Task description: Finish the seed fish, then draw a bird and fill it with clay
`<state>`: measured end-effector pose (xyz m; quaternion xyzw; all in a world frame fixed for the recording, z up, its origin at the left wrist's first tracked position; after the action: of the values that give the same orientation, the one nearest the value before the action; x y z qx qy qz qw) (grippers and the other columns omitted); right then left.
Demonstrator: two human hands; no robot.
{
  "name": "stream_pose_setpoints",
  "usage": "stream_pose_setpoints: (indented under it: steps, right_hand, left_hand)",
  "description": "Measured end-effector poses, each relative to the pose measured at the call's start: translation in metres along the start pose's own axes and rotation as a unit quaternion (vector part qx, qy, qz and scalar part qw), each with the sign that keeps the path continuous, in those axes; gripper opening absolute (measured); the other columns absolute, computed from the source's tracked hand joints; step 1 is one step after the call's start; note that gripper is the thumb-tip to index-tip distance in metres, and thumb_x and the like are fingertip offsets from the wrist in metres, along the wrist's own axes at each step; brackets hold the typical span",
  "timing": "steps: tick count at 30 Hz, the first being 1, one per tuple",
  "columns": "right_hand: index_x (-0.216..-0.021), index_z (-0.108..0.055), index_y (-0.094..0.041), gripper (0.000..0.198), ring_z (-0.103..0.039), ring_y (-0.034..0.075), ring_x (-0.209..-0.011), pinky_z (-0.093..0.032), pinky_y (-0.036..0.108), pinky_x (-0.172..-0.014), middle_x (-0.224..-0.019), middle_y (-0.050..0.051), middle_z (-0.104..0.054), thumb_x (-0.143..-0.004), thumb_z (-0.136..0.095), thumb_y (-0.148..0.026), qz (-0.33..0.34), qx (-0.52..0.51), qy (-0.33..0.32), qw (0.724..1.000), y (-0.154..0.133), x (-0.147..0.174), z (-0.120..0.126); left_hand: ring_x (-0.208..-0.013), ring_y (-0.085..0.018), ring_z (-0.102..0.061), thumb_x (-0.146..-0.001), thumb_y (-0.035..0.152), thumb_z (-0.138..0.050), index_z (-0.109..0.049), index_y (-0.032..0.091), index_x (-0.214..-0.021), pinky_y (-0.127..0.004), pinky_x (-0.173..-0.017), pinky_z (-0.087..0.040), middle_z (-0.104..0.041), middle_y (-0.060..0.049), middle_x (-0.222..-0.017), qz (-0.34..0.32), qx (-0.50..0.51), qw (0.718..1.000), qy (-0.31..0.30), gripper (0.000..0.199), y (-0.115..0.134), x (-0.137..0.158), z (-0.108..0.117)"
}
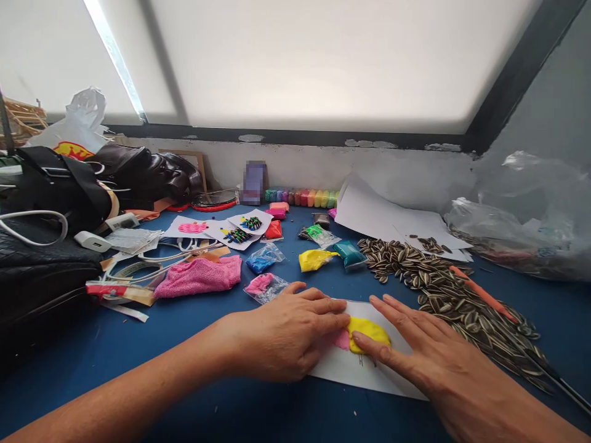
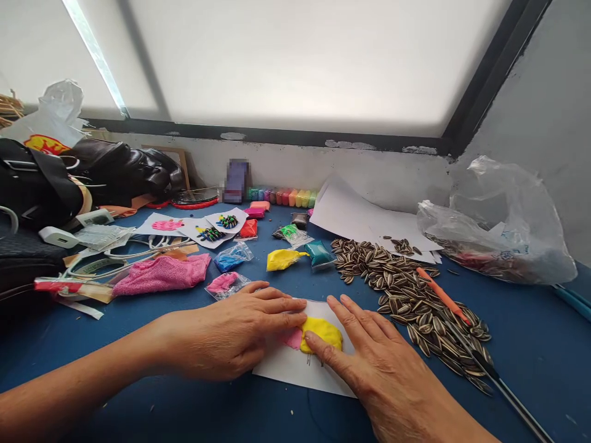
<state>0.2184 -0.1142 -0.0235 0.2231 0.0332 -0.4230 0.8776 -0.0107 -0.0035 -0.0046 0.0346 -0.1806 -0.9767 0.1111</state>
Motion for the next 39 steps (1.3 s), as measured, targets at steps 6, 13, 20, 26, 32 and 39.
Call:
stream_pose_setpoints:
  steps: [6, 13, 20, 26, 32, 39]
  right_hand:
    - [-0.132, -0.062, -0.028, 0.067, -0.057, 0.035, -0.124, -0.059, 0.050, -0.081, -0.139, 0.023, -0.056, -0.076, -0.042, 0.001, -0.010, -0.023, 0.004, 1.000, -0.004, -0.005, -0.001]
    - [-0.121, -0.068, -0.024, 0.059, -0.058, 0.035, -0.123, -0.059, 0.052, -0.082, -0.136, 0.021, -0.060, -0.074, -0.041, 0.000, -0.022, -0.064, 0.014, 0.998, 0.004, -0.005, 0.004]
    - [-0.073, -0.065, -0.023, 0.030, -0.064, 0.034, -0.116, -0.060, 0.052, -0.084, -0.120, 0.016, -0.070, -0.096, -0.044, -0.026, -0.129, -0.137, 0.020, 0.982, 0.019, -0.004, 0.003]
    - [-0.097, -0.071, -0.024, 0.030, -0.066, 0.029, -0.114, -0.060, 0.048, -0.084, -0.125, 0.014, -0.068, -0.093, -0.042, -0.016, -0.148, -0.148, 0.034, 0.977, 0.020, -0.004, 0.000]
    - [-0.114, -0.073, -0.024, 0.055, -0.067, 0.035, -0.111, -0.063, 0.048, -0.072, -0.128, 0.021, -0.066, -0.077, -0.040, -0.001, -0.052, -0.041, 0.041, 0.997, 0.018, 0.000, 0.009]
    - [-0.146, -0.047, -0.038, 0.068, -0.062, 0.042, -0.117, -0.061, 0.054, -0.072, -0.147, 0.013, -0.050, -0.080, -0.054, -0.022, -0.032, -0.061, 0.037, 0.997, 0.015, 0.026, -0.004]
  left_hand:
    - [-0.125, -0.025, -0.051, -0.086, 0.016, -0.047, -0.047, 0.025, -0.138, -0.044, -0.110, -0.032, -0.051, -0.003, -0.145, 0.000, -0.004, 1.000, 0.000, 0.053, 0.000, 0.000, 0.000]
    - [-0.128, -0.025, -0.047, -0.085, 0.015, -0.045, -0.046, 0.023, -0.140, -0.045, -0.111, -0.032, -0.047, -0.004, -0.148, 0.007, 0.008, 1.000, -0.013, 0.055, 0.000, 0.000, 0.001]
    - [-0.130, -0.024, -0.046, -0.083, 0.014, -0.046, -0.046, 0.021, -0.141, -0.043, -0.111, -0.033, -0.047, -0.004, -0.149, 0.011, 0.022, 0.999, -0.026, 0.058, 0.000, -0.001, 0.004]
    - [-0.128, -0.024, -0.047, -0.085, 0.013, -0.046, -0.046, 0.014, -0.140, -0.040, -0.111, -0.033, -0.051, -0.008, -0.144, 0.023, 0.028, 0.999, -0.017, 0.055, 0.003, -0.002, 0.003]
    - [-0.126, -0.031, -0.048, -0.092, 0.035, -0.057, -0.045, 0.014, -0.140, -0.048, -0.110, -0.033, -0.048, -0.013, -0.146, 0.034, 0.005, 0.999, 0.006, 0.054, 0.004, -0.004, -0.003]
    - [-0.122, -0.030, -0.049, -0.090, 0.043, -0.061, -0.046, 0.015, -0.138, -0.048, -0.110, -0.033, -0.050, -0.013, -0.144, 0.037, -0.001, 0.999, 0.021, 0.058, 0.007, -0.005, -0.007]
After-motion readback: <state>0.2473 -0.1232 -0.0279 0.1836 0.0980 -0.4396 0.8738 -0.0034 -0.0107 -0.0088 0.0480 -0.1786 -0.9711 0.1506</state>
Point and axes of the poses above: each hand's wrist, its own x-axis away from the middle knuckle, its own z-axis out of the back of the hand, y = z × x, the point moved 1 cm from there along -x, towards the middle knuckle
